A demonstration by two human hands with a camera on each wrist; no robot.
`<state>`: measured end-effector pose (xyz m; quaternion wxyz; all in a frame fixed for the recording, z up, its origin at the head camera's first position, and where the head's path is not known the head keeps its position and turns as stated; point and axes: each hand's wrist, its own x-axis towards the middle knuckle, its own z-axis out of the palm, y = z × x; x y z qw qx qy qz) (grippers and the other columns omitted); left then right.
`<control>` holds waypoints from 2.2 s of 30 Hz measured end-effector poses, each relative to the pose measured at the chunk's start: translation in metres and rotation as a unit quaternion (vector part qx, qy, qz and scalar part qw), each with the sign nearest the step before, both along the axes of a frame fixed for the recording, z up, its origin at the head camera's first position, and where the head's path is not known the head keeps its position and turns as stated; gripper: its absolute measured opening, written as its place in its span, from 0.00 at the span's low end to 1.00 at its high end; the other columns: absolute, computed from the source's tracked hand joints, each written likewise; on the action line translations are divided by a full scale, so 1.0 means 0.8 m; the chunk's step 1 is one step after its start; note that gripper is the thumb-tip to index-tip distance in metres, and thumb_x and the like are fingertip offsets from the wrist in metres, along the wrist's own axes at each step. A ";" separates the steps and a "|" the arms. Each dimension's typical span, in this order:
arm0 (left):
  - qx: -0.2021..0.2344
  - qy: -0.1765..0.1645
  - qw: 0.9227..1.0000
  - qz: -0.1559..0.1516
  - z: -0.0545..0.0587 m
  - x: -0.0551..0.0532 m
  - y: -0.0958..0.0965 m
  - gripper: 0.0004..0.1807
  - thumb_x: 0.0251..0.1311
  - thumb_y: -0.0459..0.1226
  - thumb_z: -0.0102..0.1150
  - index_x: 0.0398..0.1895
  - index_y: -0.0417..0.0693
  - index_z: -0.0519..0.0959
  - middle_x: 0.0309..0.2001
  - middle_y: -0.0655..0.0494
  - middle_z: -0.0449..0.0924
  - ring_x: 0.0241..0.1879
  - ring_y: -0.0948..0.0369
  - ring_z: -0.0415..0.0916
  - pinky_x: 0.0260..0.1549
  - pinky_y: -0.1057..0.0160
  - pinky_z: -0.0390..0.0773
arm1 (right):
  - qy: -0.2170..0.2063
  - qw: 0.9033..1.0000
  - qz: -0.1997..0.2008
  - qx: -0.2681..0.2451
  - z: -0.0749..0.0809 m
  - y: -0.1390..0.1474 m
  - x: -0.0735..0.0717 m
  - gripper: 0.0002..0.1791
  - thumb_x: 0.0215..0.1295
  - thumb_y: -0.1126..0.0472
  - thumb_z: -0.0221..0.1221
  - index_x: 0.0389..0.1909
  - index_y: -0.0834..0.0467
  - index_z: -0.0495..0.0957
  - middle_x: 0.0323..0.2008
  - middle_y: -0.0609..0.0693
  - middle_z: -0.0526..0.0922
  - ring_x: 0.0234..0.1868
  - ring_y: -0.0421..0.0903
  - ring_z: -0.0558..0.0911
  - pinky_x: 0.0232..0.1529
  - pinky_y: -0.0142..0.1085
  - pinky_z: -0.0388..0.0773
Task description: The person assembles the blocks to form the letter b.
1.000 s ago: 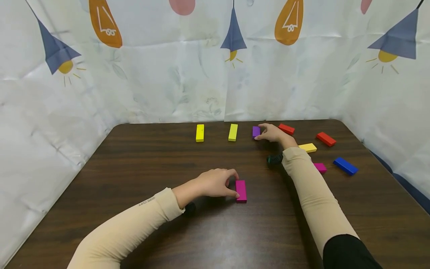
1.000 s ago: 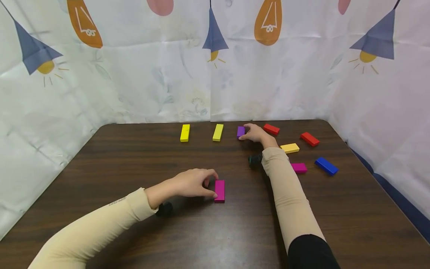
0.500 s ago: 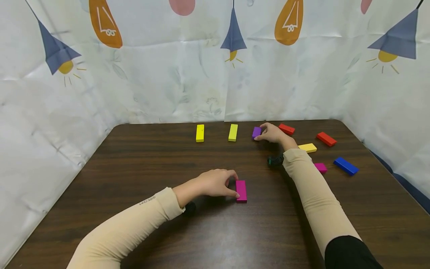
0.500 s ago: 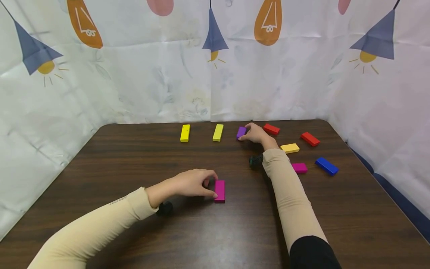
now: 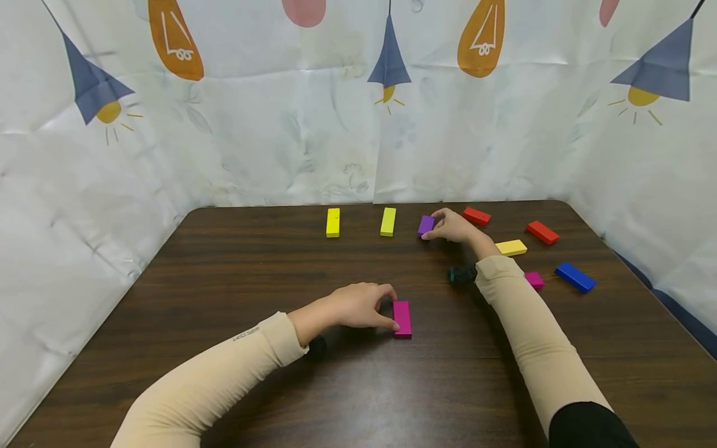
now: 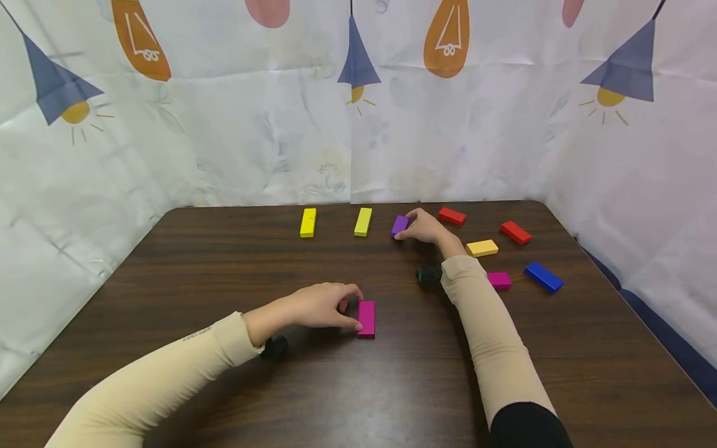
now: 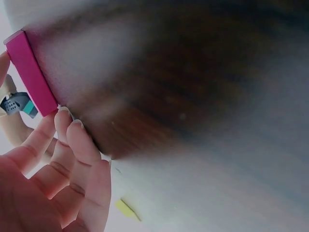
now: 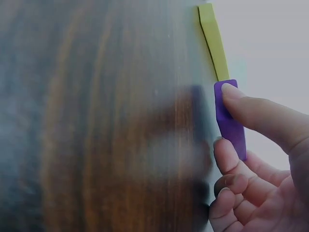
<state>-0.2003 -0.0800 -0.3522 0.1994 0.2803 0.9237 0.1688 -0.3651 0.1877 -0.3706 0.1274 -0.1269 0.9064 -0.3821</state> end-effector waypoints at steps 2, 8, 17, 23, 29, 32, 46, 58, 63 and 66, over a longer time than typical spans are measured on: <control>-0.001 0.000 1.000 0.000 0.000 0.000 0.000 0.27 0.61 0.54 0.70 0.59 0.52 0.78 0.31 0.58 0.75 0.31 0.62 0.72 0.27 0.63 0.70 | -0.001 1.000 -0.002 -0.001 0.000 -0.001 0.002 0.41 0.69 0.58 0.66 0.72 0.72 0.57 0.50 0.65 0.78 0.37 0.49 0.75 0.41 0.40 0.72; 0.003 -0.002 1.000 -0.002 0.000 0.001 -0.001 0.26 0.61 0.53 0.70 0.58 0.53 0.77 0.31 0.58 0.75 0.30 0.63 0.72 0.27 0.63 0.69 | -0.003 1.000 0.008 -0.003 0.001 -0.003 0.012 0.40 0.69 0.58 0.66 0.72 0.72 0.56 0.51 0.67 0.79 0.37 0.50 0.77 0.39 0.39 0.74; 0.007 -0.004 1.000 -0.004 0.000 0.001 -0.002 0.27 0.61 0.53 0.70 0.59 0.52 0.78 0.29 0.58 0.75 0.28 0.64 0.71 0.25 0.64 0.69 | -0.009 1.000 0.021 -0.011 0.006 -0.009 0.025 0.41 0.68 0.58 0.67 0.71 0.71 0.56 0.51 0.66 0.79 0.37 0.49 0.75 0.38 0.39 0.72; 0.006 -0.005 1.000 -0.002 -0.002 0.000 -0.002 0.27 0.61 0.53 0.70 0.59 0.52 0.78 0.29 0.58 0.76 0.28 0.63 0.72 0.25 0.64 0.69 | -0.012 0.999 0.030 -0.019 0.015 -0.013 0.035 0.42 0.67 0.58 0.67 0.71 0.72 0.55 0.46 0.62 0.80 0.34 0.46 0.72 0.35 0.38 0.70; 0.007 -0.007 1.000 -0.002 -0.002 -0.001 -0.002 0.27 0.61 0.53 0.70 0.59 0.53 0.78 0.29 0.58 0.76 0.28 0.63 0.72 0.25 0.63 0.70 | -0.019 0.999 0.040 -0.025 0.016 -0.016 0.045 0.41 0.68 0.58 0.67 0.71 0.71 0.55 0.43 0.60 0.80 0.33 0.47 0.72 0.35 0.38 0.70; 0.006 -0.008 1.000 -0.001 -0.001 -0.001 -0.002 0.27 0.61 0.54 0.70 0.59 0.53 0.78 0.29 0.58 0.76 0.27 0.63 0.72 0.25 0.63 0.69 | -0.023 0.998 0.046 -0.030 0.015 -0.019 0.049 0.41 0.67 0.59 0.67 0.71 0.71 0.56 0.42 0.58 0.80 0.33 0.47 0.72 0.35 0.38 0.71; 0.004 -0.014 1.000 -0.001 0.000 -0.002 -0.002 0.27 0.60 0.53 0.70 0.59 0.53 0.77 0.28 0.57 0.76 0.27 0.63 0.71 0.24 0.64 0.69 | -0.054 0.995 0.061 -0.058 0.013 -0.027 0.064 0.40 0.66 0.60 0.68 0.70 0.68 0.56 0.40 0.55 0.81 0.33 0.46 0.72 0.35 0.37 0.71; 0.004 -0.014 1.000 -0.002 -0.002 -0.002 -0.002 0.27 0.60 0.53 0.70 0.59 0.52 0.78 0.27 0.59 0.75 0.26 0.64 0.71 0.23 0.64 0.68 | -0.073 0.990 0.109 -0.050 0.008 -0.036 0.082 0.39 0.65 0.61 0.69 0.67 0.69 0.57 0.33 0.52 0.79 0.29 0.45 0.71 0.31 0.36 0.69; 0.008 -0.014 1.000 -0.002 -0.002 -0.001 -0.002 0.27 0.61 0.53 0.71 0.59 0.51 0.78 0.27 0.58 0.75 0.25 0.64 0.70 0.23 0.64 0.68 | -0.082 0.988 0.118 -0.056 0.005 -0.040 0.089 0.39 0.65 0.61 0.69 0.67 0.68 0.57 0.33 0.51 0.79 0.28 0.44 0.71 0.31 0.36 0.69; 0.009 -0.013 1.000 -0.001 -0.003 -0.001 -0.002 0.27 0.61 0.53 0.71 0.59 0.51 0.78 0.27 0.59 0.75 0.25 0.64 0.70 0.23 0.65 0.68 | -0.087 0.987 0.117 -0.064 0.001 -0.042 0.092 0.38 0.65 0.61 0.69 0.66 0.68 0.57 0.34 0.51 0.79 0.28 0.44 0.71 0.31 0.36 0.69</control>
